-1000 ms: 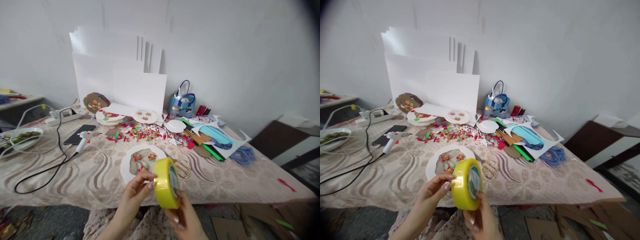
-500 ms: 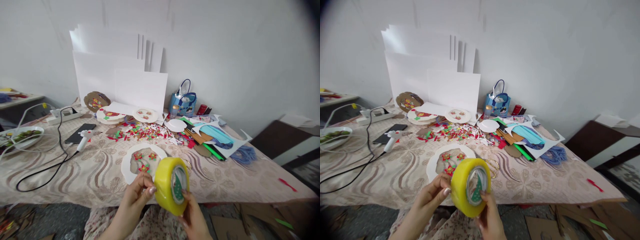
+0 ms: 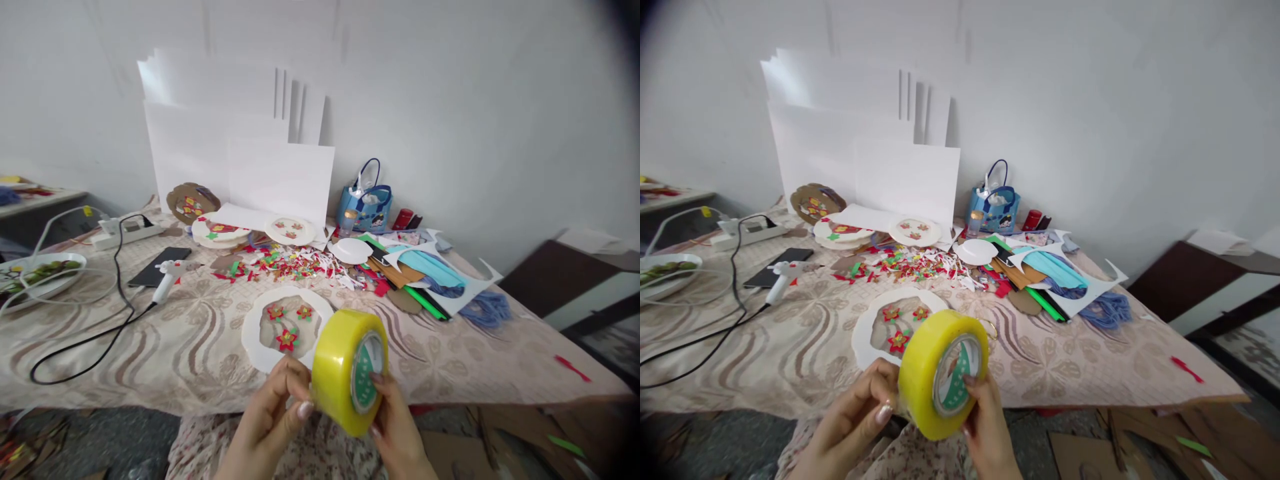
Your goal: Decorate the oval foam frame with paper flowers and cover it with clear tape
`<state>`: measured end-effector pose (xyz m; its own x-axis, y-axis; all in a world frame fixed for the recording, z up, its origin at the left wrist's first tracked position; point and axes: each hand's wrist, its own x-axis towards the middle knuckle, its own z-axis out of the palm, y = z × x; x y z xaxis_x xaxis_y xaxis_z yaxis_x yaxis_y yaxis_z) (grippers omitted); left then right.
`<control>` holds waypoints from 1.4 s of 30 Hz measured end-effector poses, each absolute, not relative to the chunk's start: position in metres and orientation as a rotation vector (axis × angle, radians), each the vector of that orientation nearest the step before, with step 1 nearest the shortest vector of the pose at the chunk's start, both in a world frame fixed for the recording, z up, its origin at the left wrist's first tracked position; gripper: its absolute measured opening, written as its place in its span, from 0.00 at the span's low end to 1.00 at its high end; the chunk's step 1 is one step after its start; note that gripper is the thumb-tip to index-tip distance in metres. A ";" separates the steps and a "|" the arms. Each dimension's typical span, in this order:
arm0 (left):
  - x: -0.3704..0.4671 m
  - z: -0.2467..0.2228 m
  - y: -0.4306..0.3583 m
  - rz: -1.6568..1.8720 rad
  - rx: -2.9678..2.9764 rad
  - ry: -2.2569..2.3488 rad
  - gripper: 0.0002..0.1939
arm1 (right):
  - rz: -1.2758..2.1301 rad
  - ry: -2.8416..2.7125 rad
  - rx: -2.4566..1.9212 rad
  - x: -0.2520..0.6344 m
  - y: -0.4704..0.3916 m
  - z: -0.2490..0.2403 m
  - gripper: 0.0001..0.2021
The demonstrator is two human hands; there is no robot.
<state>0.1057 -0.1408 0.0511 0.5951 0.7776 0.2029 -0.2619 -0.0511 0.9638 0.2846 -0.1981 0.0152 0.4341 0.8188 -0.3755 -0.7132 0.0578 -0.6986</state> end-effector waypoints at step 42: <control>0.112 0.104 -0.100 0.817 2.436 0.207 0.08 | 1.009 -0.140 -1.096 0.286 -0.200 0.013 0.14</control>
<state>0.1124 -0.0995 0.1042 0.8026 0.3099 0.5098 -0.0292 -0.8331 0.5523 0.2862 -0.2004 0.0134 0.5707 0.7360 -0.3642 -0.6091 0.0820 -0.7888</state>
